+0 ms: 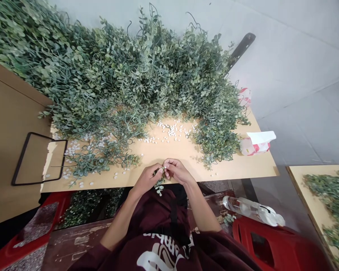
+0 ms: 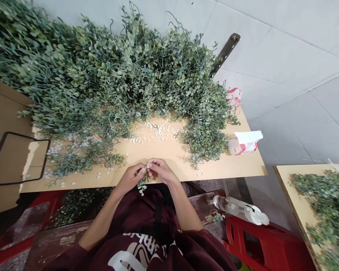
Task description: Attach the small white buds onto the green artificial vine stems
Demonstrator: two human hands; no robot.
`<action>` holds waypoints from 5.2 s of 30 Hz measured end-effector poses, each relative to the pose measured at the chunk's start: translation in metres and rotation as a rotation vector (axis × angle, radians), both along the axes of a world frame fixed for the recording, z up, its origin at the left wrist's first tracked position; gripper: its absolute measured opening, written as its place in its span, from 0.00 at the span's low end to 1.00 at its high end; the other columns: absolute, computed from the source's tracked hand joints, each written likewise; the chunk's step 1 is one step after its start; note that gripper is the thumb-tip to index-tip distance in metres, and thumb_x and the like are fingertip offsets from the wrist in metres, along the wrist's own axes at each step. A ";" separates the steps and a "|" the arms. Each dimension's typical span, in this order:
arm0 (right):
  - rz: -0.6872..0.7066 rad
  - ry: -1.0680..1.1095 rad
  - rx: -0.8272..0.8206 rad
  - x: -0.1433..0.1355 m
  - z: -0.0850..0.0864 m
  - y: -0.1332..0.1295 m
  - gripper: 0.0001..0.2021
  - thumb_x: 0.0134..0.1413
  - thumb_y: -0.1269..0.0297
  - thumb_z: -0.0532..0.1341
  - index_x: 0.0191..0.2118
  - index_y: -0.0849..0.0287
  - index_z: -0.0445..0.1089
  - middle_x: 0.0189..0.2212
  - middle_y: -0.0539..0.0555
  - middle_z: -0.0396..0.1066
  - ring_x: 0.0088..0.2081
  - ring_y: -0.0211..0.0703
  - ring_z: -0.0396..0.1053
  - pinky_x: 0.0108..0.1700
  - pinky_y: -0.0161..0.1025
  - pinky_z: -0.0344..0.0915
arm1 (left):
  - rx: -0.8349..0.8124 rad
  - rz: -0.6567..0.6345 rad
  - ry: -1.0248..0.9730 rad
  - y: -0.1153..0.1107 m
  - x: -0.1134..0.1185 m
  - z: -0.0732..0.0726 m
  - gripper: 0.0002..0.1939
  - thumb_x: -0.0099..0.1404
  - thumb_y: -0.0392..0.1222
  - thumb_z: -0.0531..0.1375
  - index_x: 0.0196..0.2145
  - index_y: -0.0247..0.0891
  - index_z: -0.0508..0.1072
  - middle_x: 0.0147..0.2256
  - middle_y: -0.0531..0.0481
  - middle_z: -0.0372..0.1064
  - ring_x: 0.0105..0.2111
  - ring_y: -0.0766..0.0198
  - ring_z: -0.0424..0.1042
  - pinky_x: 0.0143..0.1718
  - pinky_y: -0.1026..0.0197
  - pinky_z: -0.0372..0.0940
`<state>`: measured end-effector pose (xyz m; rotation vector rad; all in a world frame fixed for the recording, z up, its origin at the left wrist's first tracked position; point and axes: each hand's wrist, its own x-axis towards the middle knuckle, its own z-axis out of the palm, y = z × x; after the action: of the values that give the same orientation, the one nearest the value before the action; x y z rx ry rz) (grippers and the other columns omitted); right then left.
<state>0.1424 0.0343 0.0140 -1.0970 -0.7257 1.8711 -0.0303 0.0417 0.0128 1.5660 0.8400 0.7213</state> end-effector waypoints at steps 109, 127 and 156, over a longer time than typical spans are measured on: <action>-0.173 -0.092 0.128 -0.008 -0.002 -0.013 0.15 0.48 0.53 0.70 0.27 0.59 0.70 0.19 0.46 0.66 0.20 0.33 0.63 0.22 0.32 0.63 | 0.088 0.210 -0.042 -0.003 -0.003 -0.010 0.15 0.70 0.50 0.54 0.34 0.38 0.72 0.33 0.49 0.67 0.34 0.64 0.67 0.39 0.62 0.62; -0.182 -0.079 0.103 -0.014 -0.004 -0.011 0.15 0.50 0.55 0.69 0.27 0.60 0.69 0.20 0.46 0.67 0.18 0.31 0.63 0.21 0.30 0.61 | 0.167 0.267 -0.078 -0.004 -0.002 -0.018 0.09 0.69 0.44 0.57 0.35 0.38 0.73 0.32 0.50 0.66 0.34 0.65 0.67 0.37 0.63 0.62; -0.180 -0.004 0.093 -0.024 -0.008 -0.011 0.16 0.48 0.55 0.70 0.29 0.58 0.65 0.18 0.44 0.65 0.19 0.31 0.59 0.24 0.29 0.53 | 0.198 0.252 -0.106 -0.005 -0.004 -0.016 0.08 0.69 0.43 0.57 0.37 0.38 0.75 0.34 0.49 0.68 0.34 0.64 0.68 0.38 0.63 0.64</action>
<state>0.1183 0.0229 0.0061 -1.0705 -0.6861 1.6679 -0.0347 0.0372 -0.0033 1.5959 0.9186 1.0881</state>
